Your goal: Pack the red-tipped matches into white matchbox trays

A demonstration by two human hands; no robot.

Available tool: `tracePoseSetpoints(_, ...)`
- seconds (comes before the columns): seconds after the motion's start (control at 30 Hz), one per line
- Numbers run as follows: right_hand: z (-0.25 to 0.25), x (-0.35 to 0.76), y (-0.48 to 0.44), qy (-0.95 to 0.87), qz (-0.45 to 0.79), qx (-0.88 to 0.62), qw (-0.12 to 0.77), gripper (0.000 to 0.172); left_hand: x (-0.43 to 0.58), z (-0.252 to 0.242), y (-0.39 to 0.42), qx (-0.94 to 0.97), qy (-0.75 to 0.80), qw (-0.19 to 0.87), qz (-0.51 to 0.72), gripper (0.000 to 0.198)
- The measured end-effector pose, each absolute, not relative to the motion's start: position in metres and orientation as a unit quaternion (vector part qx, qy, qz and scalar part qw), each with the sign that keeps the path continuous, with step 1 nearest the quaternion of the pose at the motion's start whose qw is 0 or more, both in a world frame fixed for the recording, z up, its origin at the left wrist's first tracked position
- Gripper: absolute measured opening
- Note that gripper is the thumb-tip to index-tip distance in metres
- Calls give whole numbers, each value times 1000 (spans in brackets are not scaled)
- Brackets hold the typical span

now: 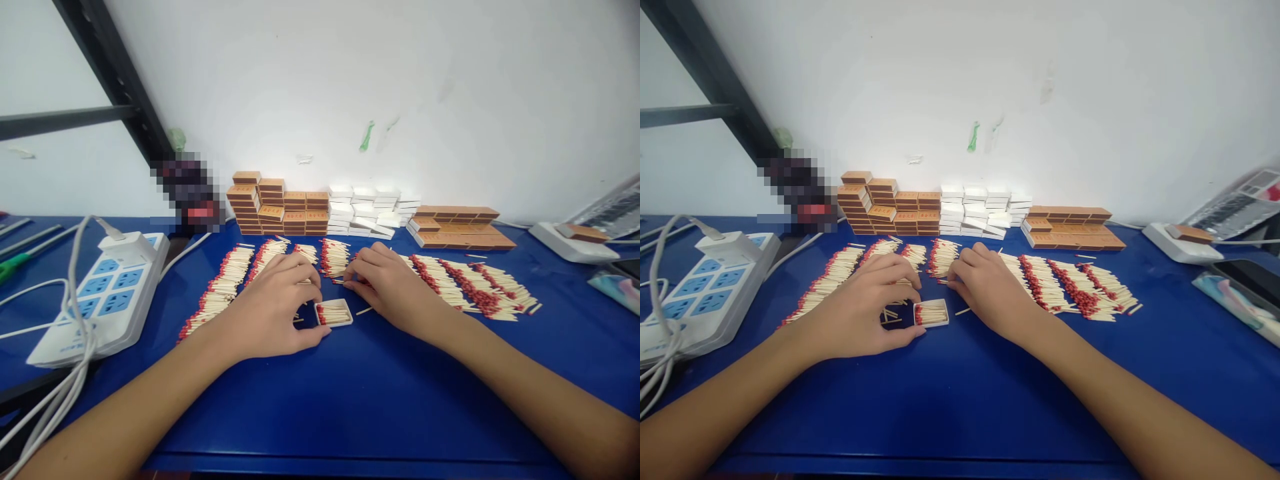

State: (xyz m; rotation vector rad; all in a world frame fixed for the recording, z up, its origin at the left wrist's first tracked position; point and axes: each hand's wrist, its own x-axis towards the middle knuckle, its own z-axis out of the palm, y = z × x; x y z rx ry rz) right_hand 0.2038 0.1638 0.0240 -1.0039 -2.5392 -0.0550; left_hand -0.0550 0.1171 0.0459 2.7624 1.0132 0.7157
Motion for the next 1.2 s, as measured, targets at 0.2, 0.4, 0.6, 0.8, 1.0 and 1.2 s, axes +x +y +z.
tracePoseSetpoints(0.2,21,204,166,-911,-27,-369,183,17,-55,46,117,910,335,55,237,22)
tracePoseSetpoints(0.4,33,201,153,-914,16,-349,207,16,-55,46,117,910,339,49,234,22)
tracePoseSetpoints(0.6,43,189,132,-929,6,-304,214,17,-55,47,117,908,343,36,237,21)
tracePoseSetpoints(0.8,36,193,141,-918,22,-323,227,15,-55,47,117,909,342,38,237,22)
tracePoseSetpoints(1.0,27,202,159,-912,-18,-358,198,21,-56,46,116,910,335,34,242,20)
tracePoseSetpoints(1.2,25,200,160,-913,3,-351,210,19,-55,47,117,907,343,41,241,20)
